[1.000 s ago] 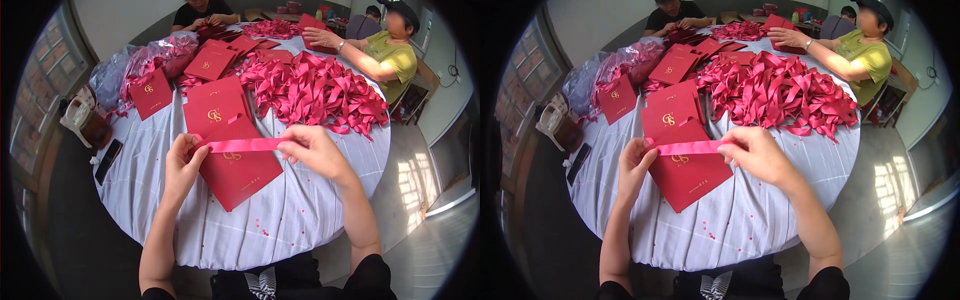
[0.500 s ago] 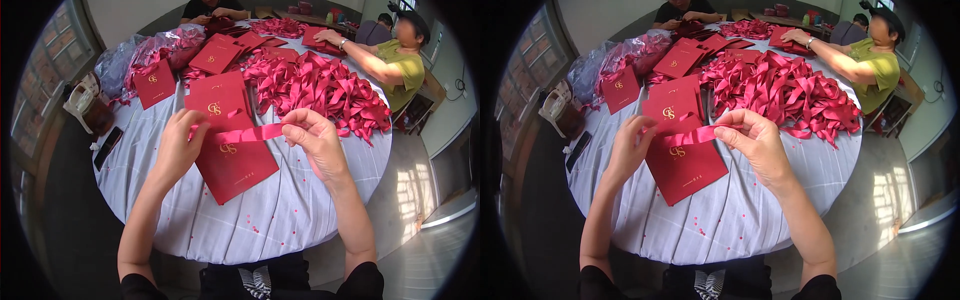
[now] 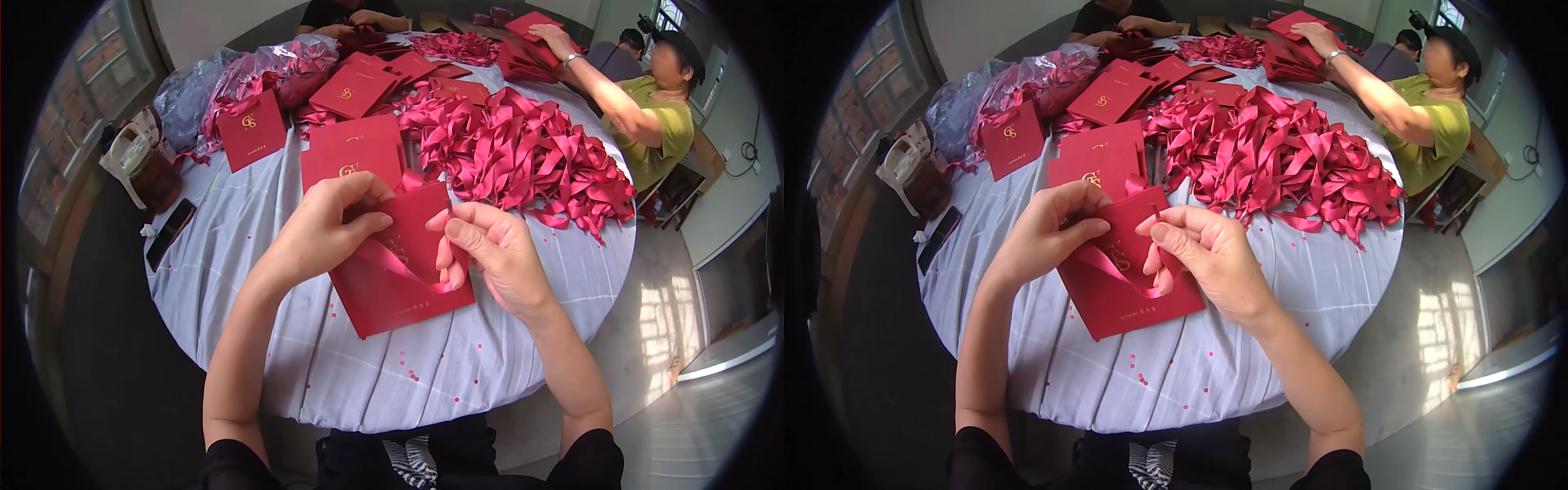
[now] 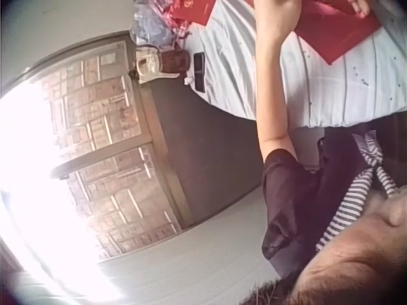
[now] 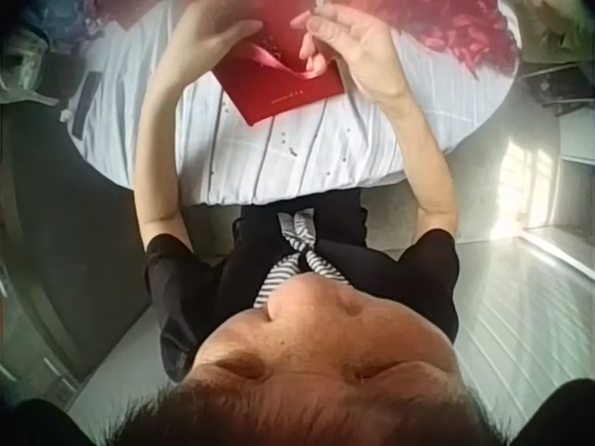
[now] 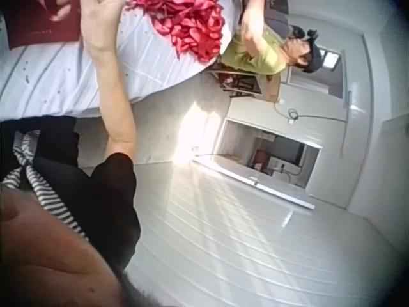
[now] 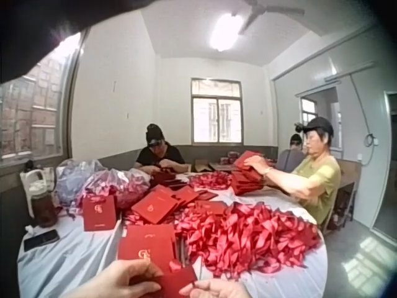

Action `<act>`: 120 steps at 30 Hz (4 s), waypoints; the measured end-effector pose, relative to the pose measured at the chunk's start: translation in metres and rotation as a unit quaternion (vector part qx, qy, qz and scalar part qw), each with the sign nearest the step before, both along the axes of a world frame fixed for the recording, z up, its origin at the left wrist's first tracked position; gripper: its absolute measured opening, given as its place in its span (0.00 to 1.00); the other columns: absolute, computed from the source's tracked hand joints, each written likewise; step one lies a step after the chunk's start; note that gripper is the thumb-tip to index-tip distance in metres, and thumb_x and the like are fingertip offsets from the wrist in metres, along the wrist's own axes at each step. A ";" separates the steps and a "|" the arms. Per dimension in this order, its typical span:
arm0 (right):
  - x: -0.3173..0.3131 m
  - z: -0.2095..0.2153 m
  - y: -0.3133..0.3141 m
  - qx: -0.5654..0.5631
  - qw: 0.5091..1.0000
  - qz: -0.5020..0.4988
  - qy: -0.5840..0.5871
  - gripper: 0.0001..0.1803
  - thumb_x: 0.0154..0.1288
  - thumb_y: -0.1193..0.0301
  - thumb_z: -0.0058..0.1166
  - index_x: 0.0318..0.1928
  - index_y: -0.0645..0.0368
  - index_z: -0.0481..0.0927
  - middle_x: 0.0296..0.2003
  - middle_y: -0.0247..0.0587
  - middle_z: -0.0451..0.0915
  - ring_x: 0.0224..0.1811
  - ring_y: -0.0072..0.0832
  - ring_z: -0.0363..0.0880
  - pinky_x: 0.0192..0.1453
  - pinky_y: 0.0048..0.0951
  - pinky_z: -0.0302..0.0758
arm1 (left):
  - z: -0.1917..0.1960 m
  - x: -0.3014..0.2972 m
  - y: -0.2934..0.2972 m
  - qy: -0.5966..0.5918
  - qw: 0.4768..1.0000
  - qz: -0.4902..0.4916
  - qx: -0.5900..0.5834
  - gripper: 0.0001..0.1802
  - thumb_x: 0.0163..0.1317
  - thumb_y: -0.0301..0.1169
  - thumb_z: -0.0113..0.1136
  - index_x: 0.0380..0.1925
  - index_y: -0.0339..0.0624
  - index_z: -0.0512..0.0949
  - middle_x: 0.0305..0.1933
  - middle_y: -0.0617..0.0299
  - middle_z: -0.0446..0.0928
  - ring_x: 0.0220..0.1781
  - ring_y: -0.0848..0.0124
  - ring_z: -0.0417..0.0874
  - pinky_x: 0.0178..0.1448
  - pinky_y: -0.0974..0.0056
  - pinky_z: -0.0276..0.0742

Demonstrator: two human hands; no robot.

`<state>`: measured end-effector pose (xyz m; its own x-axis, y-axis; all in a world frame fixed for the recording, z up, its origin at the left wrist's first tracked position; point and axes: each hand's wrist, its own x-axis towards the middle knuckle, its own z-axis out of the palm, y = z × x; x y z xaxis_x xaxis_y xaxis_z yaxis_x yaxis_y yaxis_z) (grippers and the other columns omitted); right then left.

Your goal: The person assembles gift bags by inserting ribbon handles into slits on the paper bags by hand and pressing them flat on the table.

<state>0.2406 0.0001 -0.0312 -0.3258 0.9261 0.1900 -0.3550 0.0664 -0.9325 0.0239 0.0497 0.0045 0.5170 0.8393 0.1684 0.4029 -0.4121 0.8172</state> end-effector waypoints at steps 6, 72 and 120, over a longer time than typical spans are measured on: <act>-0.012 0.004 -0.011 0.006 0.985 -0.064 -0.160 0.13 0.71 0.69 0.47 0.37 0.67 0.79 0.21 0.35 0.77 0.19 0.15 0.75 0.22 0.16 0.71 | -0.002 0.005 -0.013 -0.025 1.000 -0.014 -0.005 0.12 0.59 0.17 0.57 0.44 0.29 0.76 0.38 0.61 0.79 0.41 0.78 0.78 0.49 0.70 0.76; -0.023 0.015 -0.031 0.125 0.896 -0.209 -0.371 0.07 0.60 0.76 0.53 0.26 0.66 0.75 0.15 0.27 0.68 0.19 0.08 0.61 0.20 0.19 0.58 | 0.000 0.019 -0.049 -0.021 0.989 0.021 0.144 0.10 0.53 0.21 0.58 0.37 0.32 0.78 0.29 0.50 0.81 0.30 0.57 0.83 0.38 0.61 0.74; 0.011 0.077 -0.007 0.307 0.795 0.023 -0.523 0.09 0.61 0.66 0.57 0.34 0.60 0.82 0.39 0.39 0.66 0.46 0.31 0.67 0.53 0.31 0.65 | 0.003 0.017 -0.073 0.012 0.935 -0.014 0.353 0.17 0.48 0.17 0.63 0.38 0.35 0.69 0.36 0.57 0.78 0.33 0.58 0.79 0.40 0.60 0.70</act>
<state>0.2514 -0.0069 0.0458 -0.6333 0.7462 0.2052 0.5778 0.6323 -0.5162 0.0404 -0.0238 0.0071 0.5474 0.5100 0.6635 0.3997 -0.8559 0.3280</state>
